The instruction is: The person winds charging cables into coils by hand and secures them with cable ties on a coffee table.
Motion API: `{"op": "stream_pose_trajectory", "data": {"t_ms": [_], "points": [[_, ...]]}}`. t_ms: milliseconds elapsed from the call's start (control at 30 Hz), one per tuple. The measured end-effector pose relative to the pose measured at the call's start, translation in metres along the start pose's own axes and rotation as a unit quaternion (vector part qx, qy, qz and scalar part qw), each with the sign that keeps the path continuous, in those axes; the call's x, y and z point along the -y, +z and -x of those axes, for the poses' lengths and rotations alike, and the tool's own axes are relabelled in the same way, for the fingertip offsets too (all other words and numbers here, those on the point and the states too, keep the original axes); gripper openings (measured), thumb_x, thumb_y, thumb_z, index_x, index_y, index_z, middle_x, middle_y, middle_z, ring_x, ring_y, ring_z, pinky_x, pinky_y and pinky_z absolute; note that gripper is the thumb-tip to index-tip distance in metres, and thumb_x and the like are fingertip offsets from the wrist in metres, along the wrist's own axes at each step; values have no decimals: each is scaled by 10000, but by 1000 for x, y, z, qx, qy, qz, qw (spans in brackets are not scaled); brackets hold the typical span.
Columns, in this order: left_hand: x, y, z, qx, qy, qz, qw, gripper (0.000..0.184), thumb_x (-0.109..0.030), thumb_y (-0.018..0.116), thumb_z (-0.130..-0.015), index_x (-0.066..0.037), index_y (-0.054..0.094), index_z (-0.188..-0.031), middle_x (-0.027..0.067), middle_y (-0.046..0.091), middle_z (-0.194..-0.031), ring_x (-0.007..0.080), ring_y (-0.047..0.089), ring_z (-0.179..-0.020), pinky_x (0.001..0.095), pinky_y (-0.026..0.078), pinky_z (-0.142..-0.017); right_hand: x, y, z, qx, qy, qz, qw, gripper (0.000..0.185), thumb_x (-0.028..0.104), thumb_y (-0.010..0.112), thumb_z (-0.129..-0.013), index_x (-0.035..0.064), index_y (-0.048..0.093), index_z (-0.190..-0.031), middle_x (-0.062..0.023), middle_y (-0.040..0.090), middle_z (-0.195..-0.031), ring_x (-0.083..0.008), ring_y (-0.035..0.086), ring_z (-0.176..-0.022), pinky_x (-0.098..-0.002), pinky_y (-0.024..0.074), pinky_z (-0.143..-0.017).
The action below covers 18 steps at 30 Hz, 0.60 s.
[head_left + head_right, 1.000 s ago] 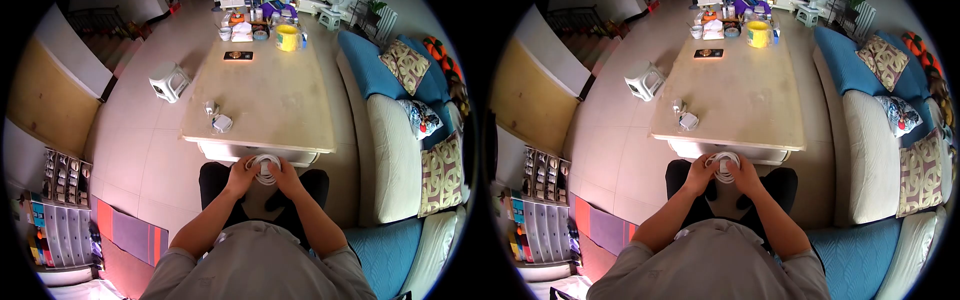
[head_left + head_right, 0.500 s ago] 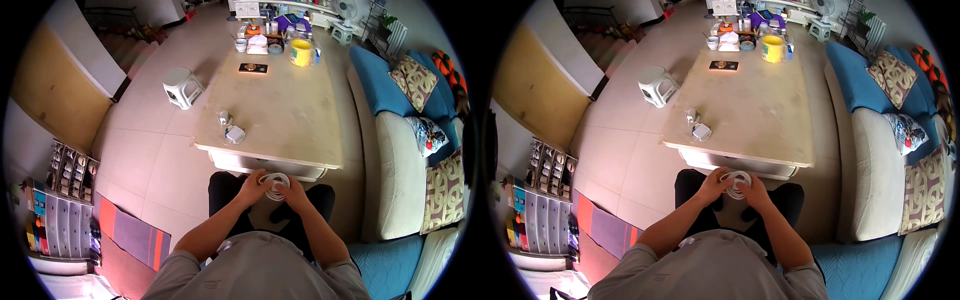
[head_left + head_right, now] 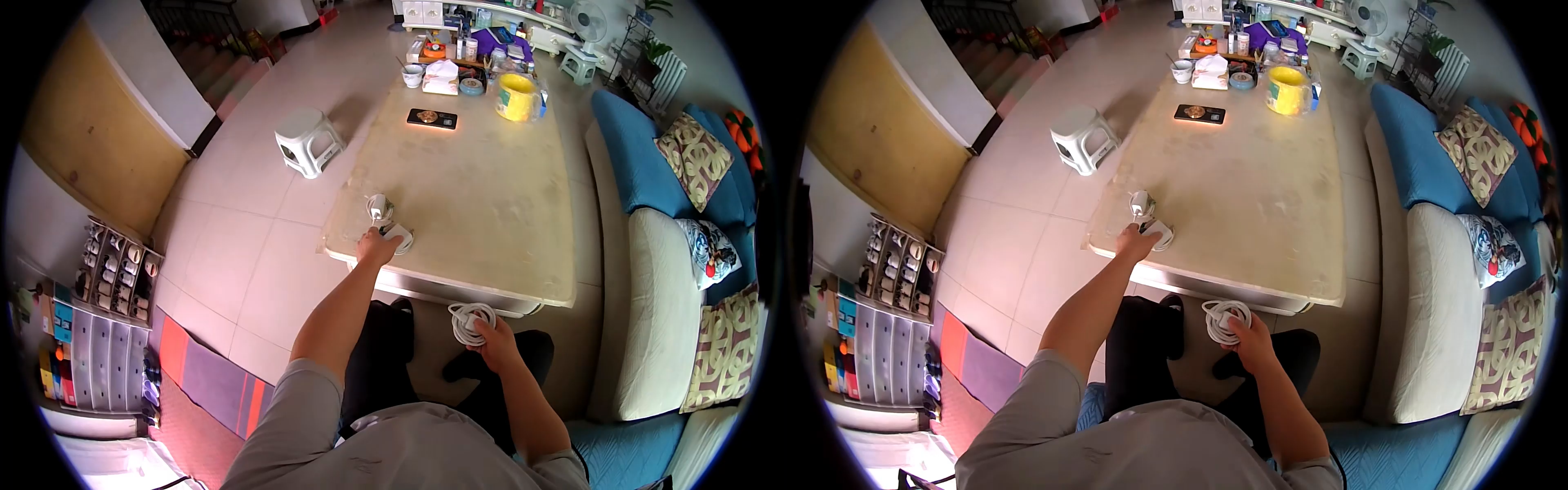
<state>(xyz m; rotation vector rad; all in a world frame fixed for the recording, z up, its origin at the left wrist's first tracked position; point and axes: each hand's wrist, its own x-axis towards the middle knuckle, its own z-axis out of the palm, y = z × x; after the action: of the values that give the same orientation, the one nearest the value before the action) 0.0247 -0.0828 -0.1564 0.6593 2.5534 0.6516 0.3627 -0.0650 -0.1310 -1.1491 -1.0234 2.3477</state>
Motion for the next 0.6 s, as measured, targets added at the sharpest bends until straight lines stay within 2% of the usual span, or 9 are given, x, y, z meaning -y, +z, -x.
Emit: {"op": "stream_pose_trajectory", "data": {"t_ms": [100, 200, 300, 400, 500, 533, 600], "points": [[7, 12, -21, 21, 20, -13, 1000, 860, -523, 734, -623, 65, 517, -1212, 235, 578, -1179, 330, 561, -1106, 384, 454, -936, 4, -2, -10, 1, -7, 7, 1000, 288, 158, 542, -915, 27, 505, -1169, -79, 608, -994, -162, 623, -790, -296, 525, -581], [11, 5, -23, 81, 26, 5, 996, 859, -496, 759, -610, 40, 476, -1219, 222, 509, -1244, 327, 493, -1163, 386, 416, -989, 5, 1, -18, 25, -7, 2, 1000, 292, 158, 547, -910, 28, 503, -1168, -77, 610, -987, -159, 621, -780, -297, 513, -576], [19, 8, -24, 87, 13, 49, 995, 908, -465, 797, -585, 40, 435, -1247, 224, 505, -1241, 331, 492, -1166, 390, 425, -976, 10, 10, -19, 25, -2, -5, 1000, 289, 155, 549, -908, 29, 504, -1164, -73, 613, -981, -158, 621, -777, -299, 509, -582], [17, 11, -15, 57, 48, 86, 994, 947, -418, 822, -573, 48, 385, -1273, 233, 514, -1235, 335, 512, -1148, 395, 436, -961, 6, 10, -19, 33, -4, -7, 999, 289, 154, 550, -907, 30, 506, -1165, -71, 613, -988, -159, 623, -789, -301, 513, -590], [8, 10, 0, 38, 73, 101, 991, 905, -396, 843, -556, 48, 421, -1221, 214, 585, -1149, 312, 579, -1077, 389, 469, -906, 5, 9, -18, 38, -11, -4, 999, 298, 153, 550, -907, 32, 506, -1175, -69, 611, -1005, -160, 625, -812, -305, 521, -601], [10, 15, 0, 11, 94, 99, 991, 823, -390, 845, -557, 49, 479, -1150, 192, 605, -1068, 279, 606, -991, 371, 490, -864, 5, 10, -16, 38, -12, -1, 999, 301, 153, 550, -907, 33, 505, -1179, -69, 610, -1011, -160, 625, -820, -307, 524, -606], [16, 11, 1, 52, 60, 129, 988, 731, -350, 854, -560, 39, 520, -1081, 152, 609, -992, 242, 612, -907, 349, 510, -797, 8, 14, -11, 25, -11, 4, 1000, 280, 163, 552, -908, 41, 507, -1156, -62, 610, -984, -160, 616, -789, -310, 510, -586]]}}
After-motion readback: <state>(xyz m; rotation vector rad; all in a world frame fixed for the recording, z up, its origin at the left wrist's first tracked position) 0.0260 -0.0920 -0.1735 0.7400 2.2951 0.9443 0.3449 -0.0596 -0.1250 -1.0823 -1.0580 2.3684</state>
